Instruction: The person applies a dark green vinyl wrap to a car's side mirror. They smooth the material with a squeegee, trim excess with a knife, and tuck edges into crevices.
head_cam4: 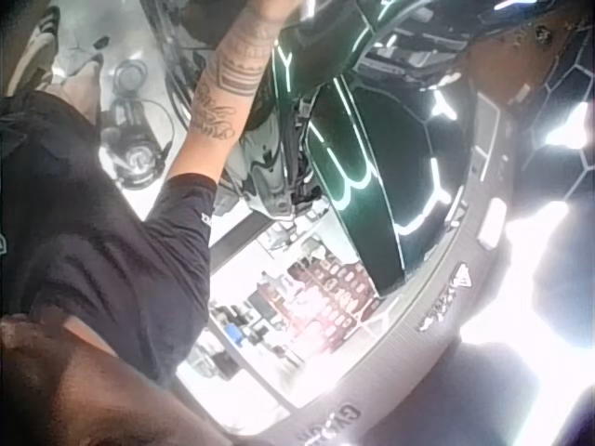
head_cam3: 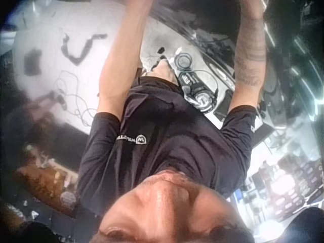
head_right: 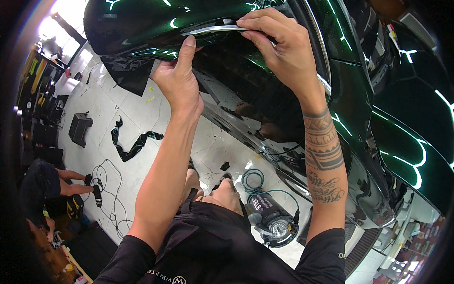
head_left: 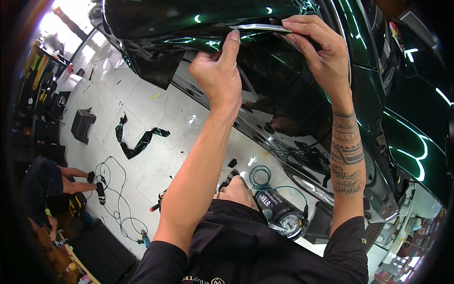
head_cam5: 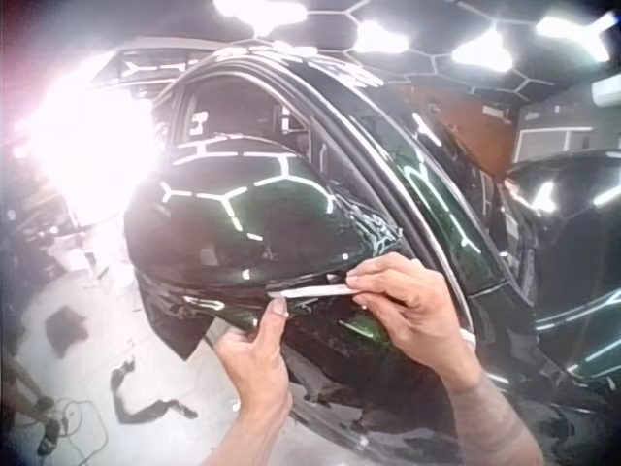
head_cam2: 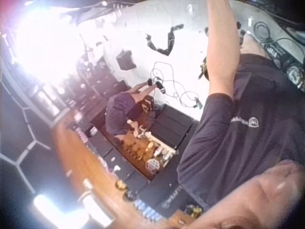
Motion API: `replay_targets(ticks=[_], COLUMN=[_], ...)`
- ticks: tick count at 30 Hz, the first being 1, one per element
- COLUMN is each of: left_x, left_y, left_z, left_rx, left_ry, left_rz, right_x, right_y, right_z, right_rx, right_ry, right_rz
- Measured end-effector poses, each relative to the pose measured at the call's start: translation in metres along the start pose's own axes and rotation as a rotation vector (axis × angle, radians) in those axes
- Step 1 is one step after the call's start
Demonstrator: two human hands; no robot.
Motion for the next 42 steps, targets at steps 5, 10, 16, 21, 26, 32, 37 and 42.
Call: replay_targets(ticks=[5, 10, 16, 21, 26, 32, 37, 42], left_x=[0.000, -0.001, -0.008, -0.019, -0.028, -0.049, -0.039, -0.037], left_y=[0.000, 0.000, 0.005, 0.008, 0.012, 0.020, 0.015, 0.012], left_z=[0.000, 0.001, -0.006, -0.014, -0.024, -0.041, -0.046, -0.036], left_rx=[0.012, 0.027, 0.144, 0.181, 0.277, 0.419, 0.327, 0.103], left_ry=[0.009, 0.028, 0.037, 0.067, 0.073, 0.104, -0.328, -0.454], left_rz=[-0.002, -0.018, -0.010, -0.105, -0.142, -0.256, -0.235, -0.170], right_x=[-0.001, -0.001, 0.001, 0.005, 0.006, 0.005, 0.006, 0.005], right_y=[-0.001, -0.001, -0.001, -0.008, -0.016, -0.023, -0.026, -0.016], right_z=[0.000, -0.001, 0.000, -0.013, -0.022, -0.021, -0.020, -0.008], right_rx=[0.003, 0.005, -0.004, 0.032, -0.019, -0.104, -0.111, -0.122], right_ry=[0.019, 0.021, 0.080, 0.254, 0.280, 0.244, 0.179, 0.184], right_rz=[0.006, 0.027, 0.010, -0.084, -0.162, -0.243, -0.245, -0.255])
Point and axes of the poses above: each hand's wrist, its own y-axis away from the middle knuckle, its own x-axis out of the back of the hand, z = x × y, the point moved 7 cm from there along -y, towards the middle knuckle, and after that the axes turned 4 degrees about z, right-handed, at the moved point
